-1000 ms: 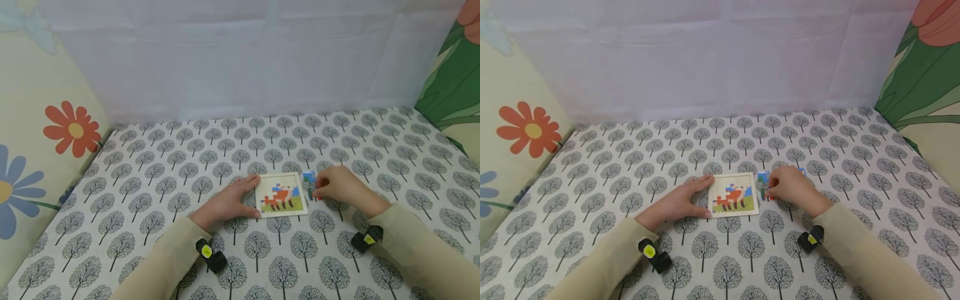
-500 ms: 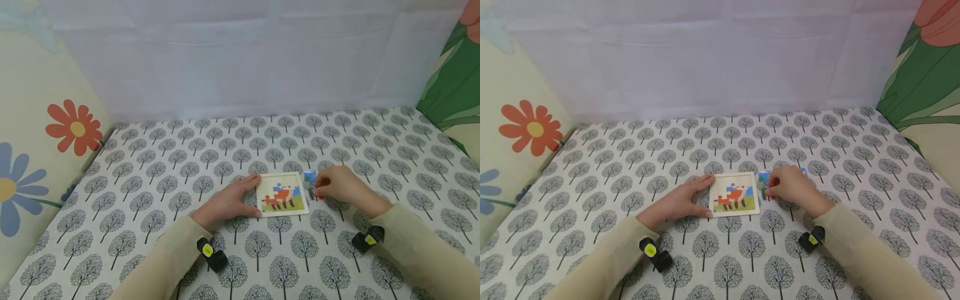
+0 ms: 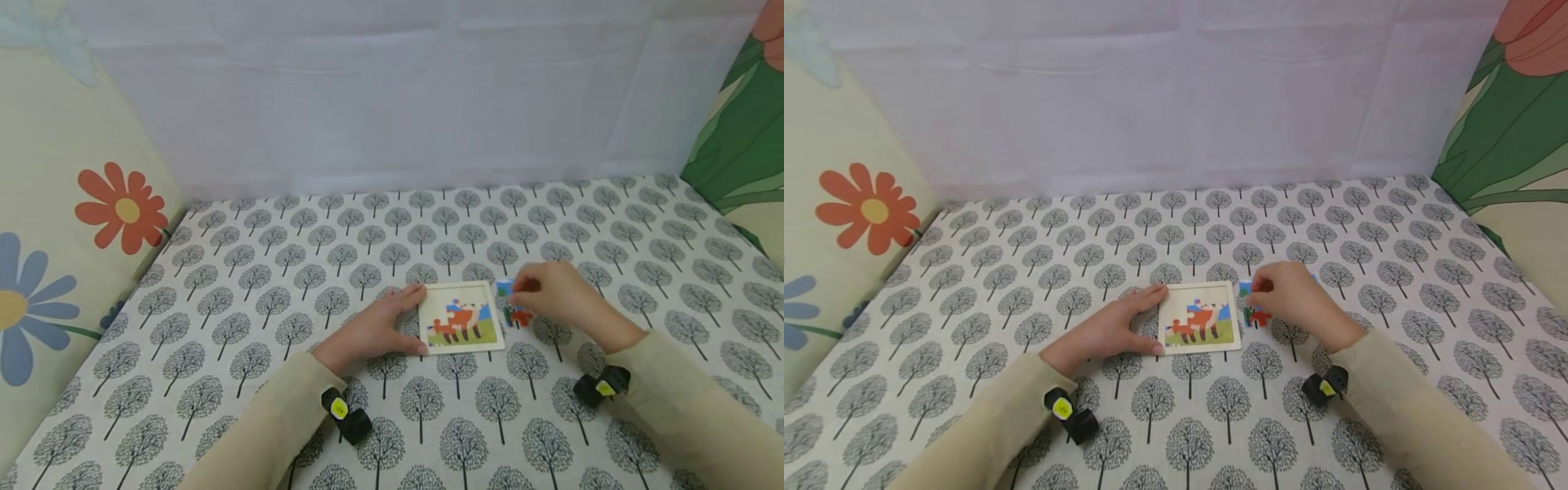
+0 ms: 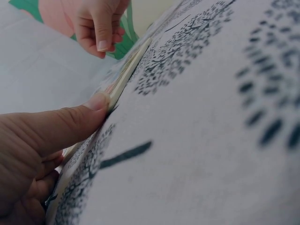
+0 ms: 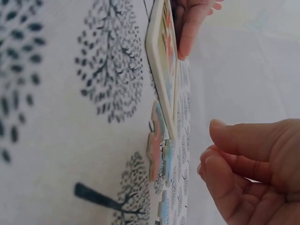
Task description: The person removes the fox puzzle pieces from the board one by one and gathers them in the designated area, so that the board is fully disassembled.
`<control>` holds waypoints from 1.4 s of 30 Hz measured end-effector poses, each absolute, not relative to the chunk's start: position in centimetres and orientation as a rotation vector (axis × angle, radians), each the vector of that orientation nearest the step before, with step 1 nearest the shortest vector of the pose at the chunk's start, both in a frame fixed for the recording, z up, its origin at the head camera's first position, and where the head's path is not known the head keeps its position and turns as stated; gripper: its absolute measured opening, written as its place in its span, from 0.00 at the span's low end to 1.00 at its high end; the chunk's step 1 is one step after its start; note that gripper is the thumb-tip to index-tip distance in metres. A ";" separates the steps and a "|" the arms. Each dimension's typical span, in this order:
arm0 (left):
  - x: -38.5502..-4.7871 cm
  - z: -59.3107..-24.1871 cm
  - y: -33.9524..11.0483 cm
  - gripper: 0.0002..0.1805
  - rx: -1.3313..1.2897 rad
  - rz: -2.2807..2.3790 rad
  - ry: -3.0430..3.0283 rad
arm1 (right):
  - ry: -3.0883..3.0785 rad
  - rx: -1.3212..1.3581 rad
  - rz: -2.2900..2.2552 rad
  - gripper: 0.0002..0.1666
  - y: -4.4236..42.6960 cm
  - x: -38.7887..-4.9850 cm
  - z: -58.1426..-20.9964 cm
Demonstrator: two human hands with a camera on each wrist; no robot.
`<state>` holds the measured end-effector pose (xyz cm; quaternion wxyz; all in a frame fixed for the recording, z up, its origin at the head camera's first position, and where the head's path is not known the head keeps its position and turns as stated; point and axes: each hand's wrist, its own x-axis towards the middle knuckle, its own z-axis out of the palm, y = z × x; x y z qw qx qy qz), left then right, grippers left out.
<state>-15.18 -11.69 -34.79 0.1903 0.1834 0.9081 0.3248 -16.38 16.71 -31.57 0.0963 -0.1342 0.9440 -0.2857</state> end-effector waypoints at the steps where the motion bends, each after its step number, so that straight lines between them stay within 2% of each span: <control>1: -15.2 -34.8 -11.7 0.53 0.520 0.914 2.552 | 2.796 -0.404 -0.852 0.07 16.6 -16.4 -31.5; 10: -15.2 -35.0 -11.8 0.53 0.559 0.919 2.557 | 2.810 -0.407 -0.879 0.07 16.1 -16.4 -30.8; 19: -15.1 -34.7 -12.2 0.53 0.553 0.912 2.562 | 2.796 -0.476 -0.955 0.17 15.0 -16.3 -30.6; 42: -15.0 -34.7 -11.9 0.52 0.544 0.926 2.552 | 2.636 -0.734 -0.934 0.24 12.6 -17.9 -32.6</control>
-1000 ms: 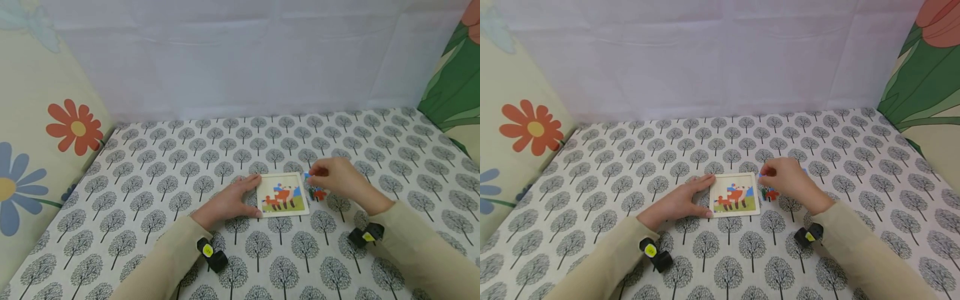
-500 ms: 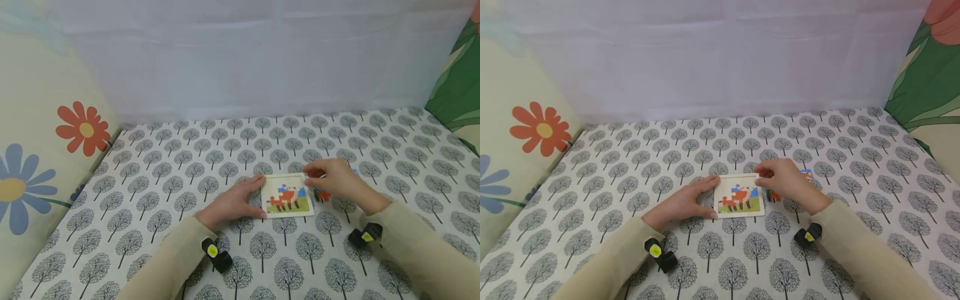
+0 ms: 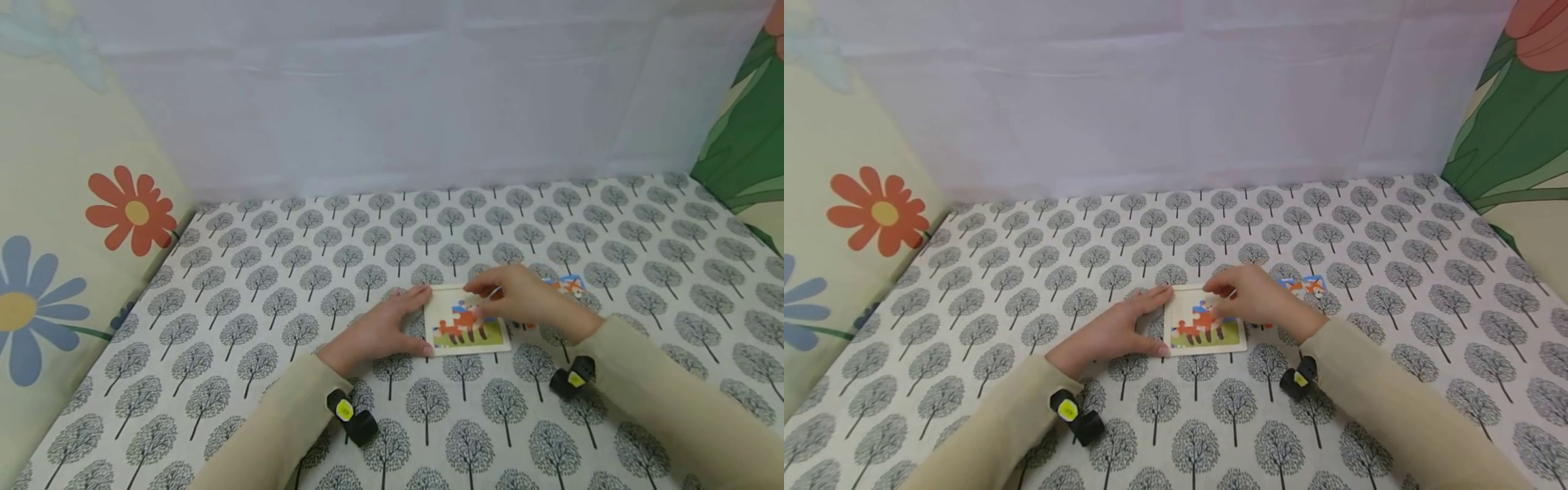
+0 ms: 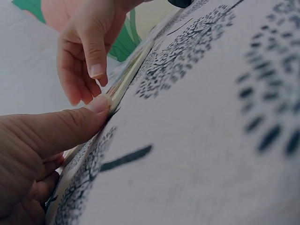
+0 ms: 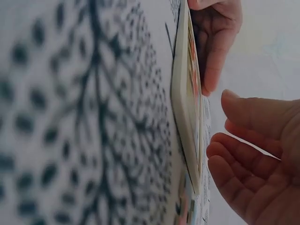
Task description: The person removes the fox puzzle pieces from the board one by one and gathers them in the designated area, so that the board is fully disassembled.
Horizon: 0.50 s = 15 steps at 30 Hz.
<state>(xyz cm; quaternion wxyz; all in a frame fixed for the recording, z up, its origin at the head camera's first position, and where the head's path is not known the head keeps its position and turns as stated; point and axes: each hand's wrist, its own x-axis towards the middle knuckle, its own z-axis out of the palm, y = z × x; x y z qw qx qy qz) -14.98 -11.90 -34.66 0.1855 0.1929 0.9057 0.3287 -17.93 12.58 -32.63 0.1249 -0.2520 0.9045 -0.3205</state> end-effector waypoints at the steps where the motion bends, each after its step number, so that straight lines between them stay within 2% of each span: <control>1: -15.0 -34.7 -11.9 0.52 0.546 0.924 2.555 | 2.623 -0.750 -0.936 0.24 12.4 -18.0 -32.8; 8: -15.0 -34.7 -11.8 0.53 0.530 0.919 2.559 | 2.588 -0.769 -0.889 0.27 11.7 -18.2 -33.0; 15: -14.9 -34.7 -11.8 0.52 0.540 0.926 2.561 | 2.601 -0.805 -0.806 0.25 10.9 -18.0 -32.9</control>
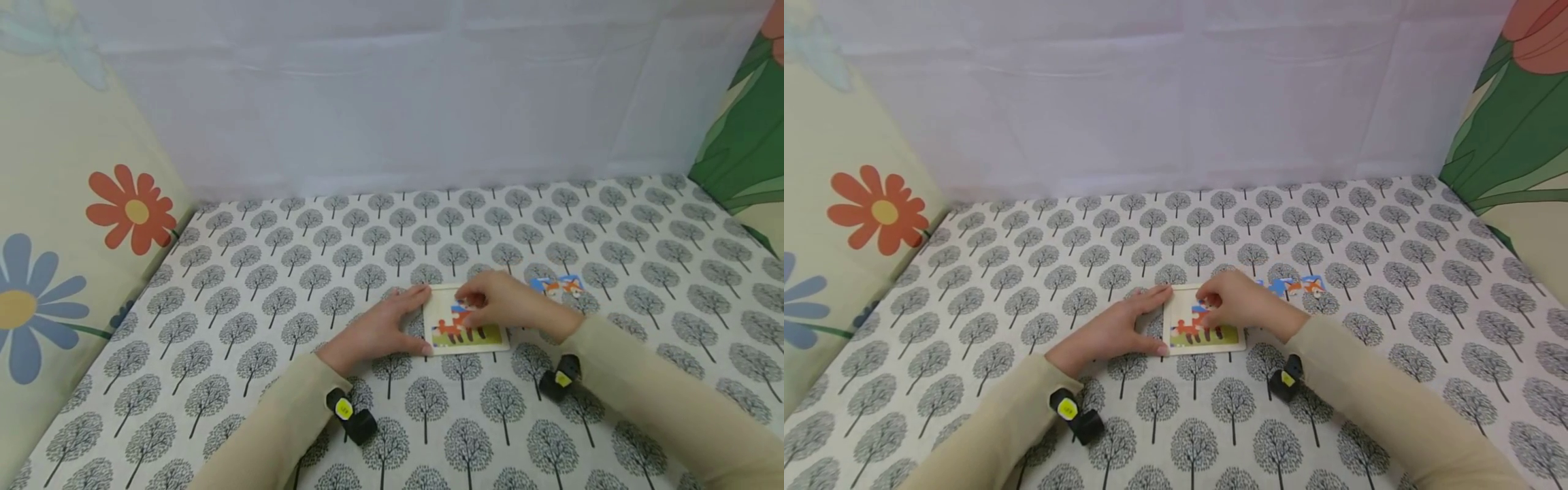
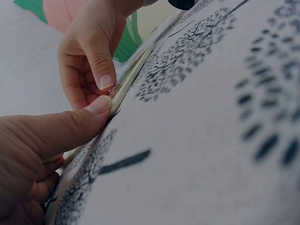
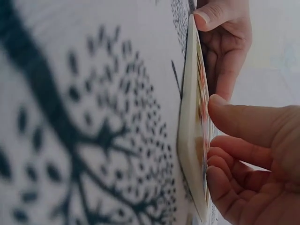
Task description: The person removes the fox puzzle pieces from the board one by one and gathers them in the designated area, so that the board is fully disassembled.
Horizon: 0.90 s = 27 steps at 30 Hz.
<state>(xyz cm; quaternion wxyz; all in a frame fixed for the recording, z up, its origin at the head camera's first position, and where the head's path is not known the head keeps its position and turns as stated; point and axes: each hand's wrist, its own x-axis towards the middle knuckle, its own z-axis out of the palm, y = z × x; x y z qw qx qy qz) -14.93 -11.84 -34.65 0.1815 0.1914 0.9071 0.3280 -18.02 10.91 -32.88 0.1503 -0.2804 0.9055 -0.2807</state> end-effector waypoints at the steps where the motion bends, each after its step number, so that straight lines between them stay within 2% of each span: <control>1: -14.9 -34.7 -11.8 0.52 0.539 0.930 2.560 | 2.604 -0.797 -0.796 0.25 10.8 -18.0 -32.9; 10: -14.9 -34.6 -11.8 0.52 0.510 0.956 2.543 | 2.628 -0.653 -0.721 0.22 9.7 -17.9 -32.6; 16: -14.9 -34.6 -11.9 0.52 0.526 0.939 2.558 | 2.647 -0.645 -0.646 0.17 9.1 -18.1 -32.2; 27: -14.8 -34.6 -11.9 0.53 0.517 0.982 2.536 | 2.671 -0.592 -0.547 0.16 8.5 -18.2 -32.1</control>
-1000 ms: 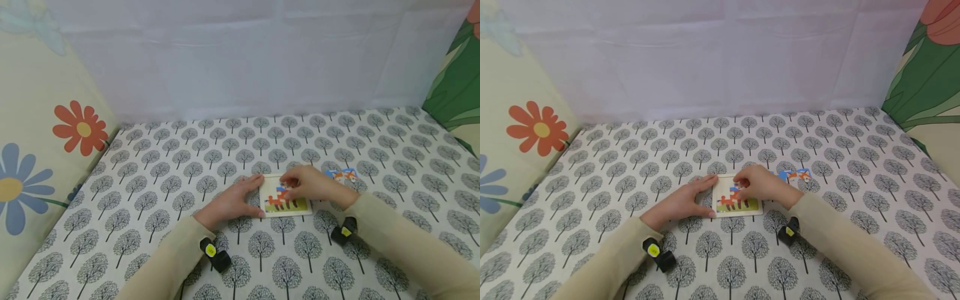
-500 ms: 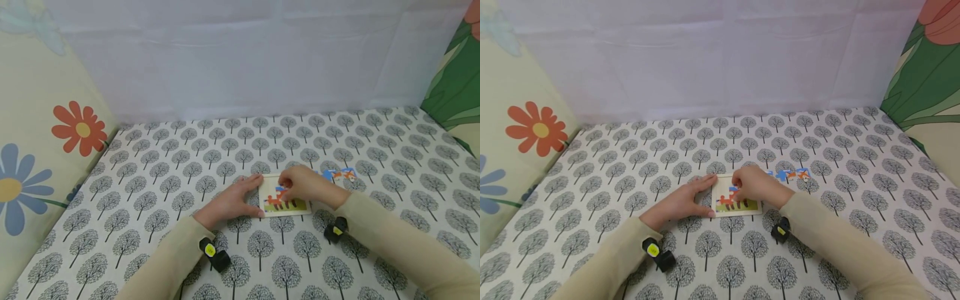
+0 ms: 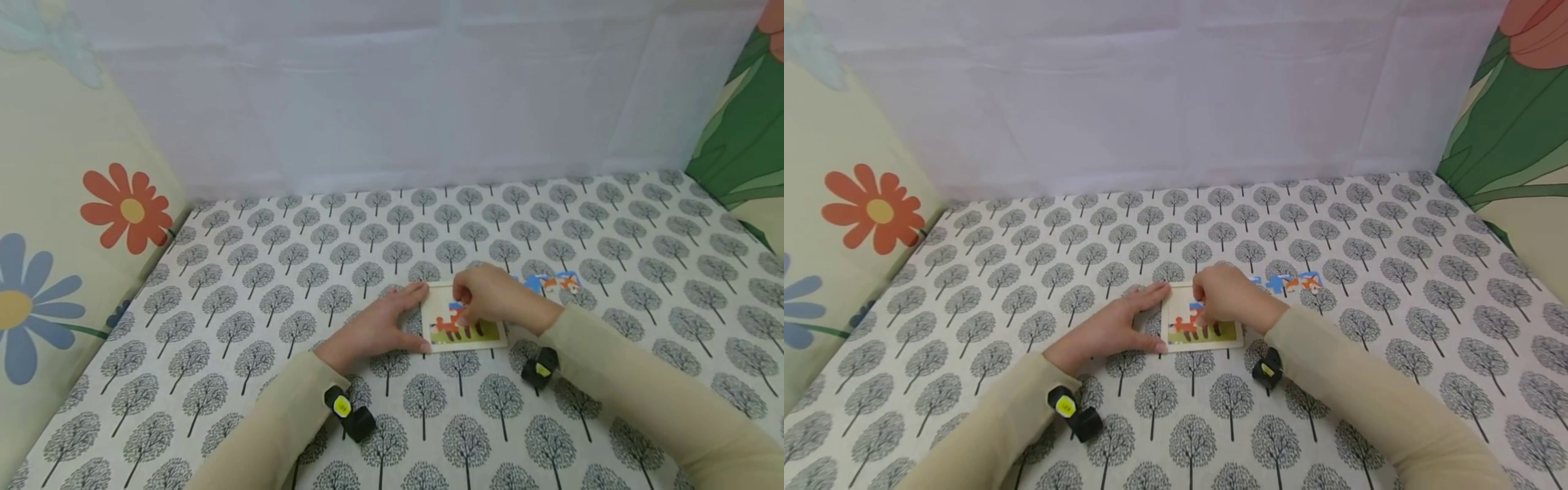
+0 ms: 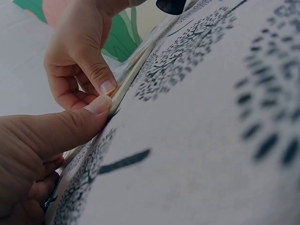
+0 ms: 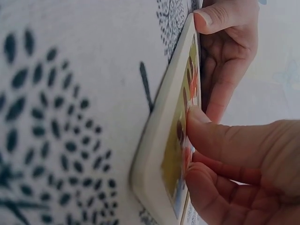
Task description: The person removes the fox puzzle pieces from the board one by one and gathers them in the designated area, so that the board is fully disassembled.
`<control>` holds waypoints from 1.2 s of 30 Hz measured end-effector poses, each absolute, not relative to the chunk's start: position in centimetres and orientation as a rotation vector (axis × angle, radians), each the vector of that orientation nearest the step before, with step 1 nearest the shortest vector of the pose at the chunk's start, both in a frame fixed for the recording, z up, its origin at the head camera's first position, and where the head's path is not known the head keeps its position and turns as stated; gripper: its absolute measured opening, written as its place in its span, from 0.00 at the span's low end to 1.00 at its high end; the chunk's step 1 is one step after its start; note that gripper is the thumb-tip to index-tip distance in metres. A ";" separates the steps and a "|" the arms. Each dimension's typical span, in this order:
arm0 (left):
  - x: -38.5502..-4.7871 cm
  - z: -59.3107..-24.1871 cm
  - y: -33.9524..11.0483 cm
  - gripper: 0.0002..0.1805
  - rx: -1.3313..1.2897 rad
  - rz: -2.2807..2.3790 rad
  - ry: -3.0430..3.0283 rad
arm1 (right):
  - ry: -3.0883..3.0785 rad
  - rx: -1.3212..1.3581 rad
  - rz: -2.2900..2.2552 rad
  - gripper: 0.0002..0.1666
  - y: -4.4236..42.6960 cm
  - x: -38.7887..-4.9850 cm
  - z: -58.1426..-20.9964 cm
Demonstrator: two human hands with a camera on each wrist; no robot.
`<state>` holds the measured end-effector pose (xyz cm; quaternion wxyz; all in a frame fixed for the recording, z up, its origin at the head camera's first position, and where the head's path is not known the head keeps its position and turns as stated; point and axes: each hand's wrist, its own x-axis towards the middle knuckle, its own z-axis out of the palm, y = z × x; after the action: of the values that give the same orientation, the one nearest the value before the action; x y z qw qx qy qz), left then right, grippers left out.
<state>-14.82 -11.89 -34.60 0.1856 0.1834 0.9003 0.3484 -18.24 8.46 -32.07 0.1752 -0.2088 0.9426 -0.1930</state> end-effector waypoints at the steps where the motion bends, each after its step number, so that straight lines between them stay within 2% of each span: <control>1: -14.8 -34.6 -11.9 0.53 0.513 0.982 2.535 | 2.675 -0.590 -0.541 0.16 8.4 -18.2 -32.1; 21: -15.0 -34.6 -12.0 0.52 0.548 0.930 2.555 | 2.691 -0.545 -0.509 0.17 8.2 -17.9 -31.6; 36: -14.9 -34.5 -12.0 0.52 0.525 0.920 2.560 | 2.684 -0.664 -0.564 0.20 8.5 -17.9 -31.5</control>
<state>-14.92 -11.98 -34.52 0.1846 0.1863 0.9081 0.3265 -17.87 8.47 -31.52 0.1592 -0.2324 0.9390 -0.1973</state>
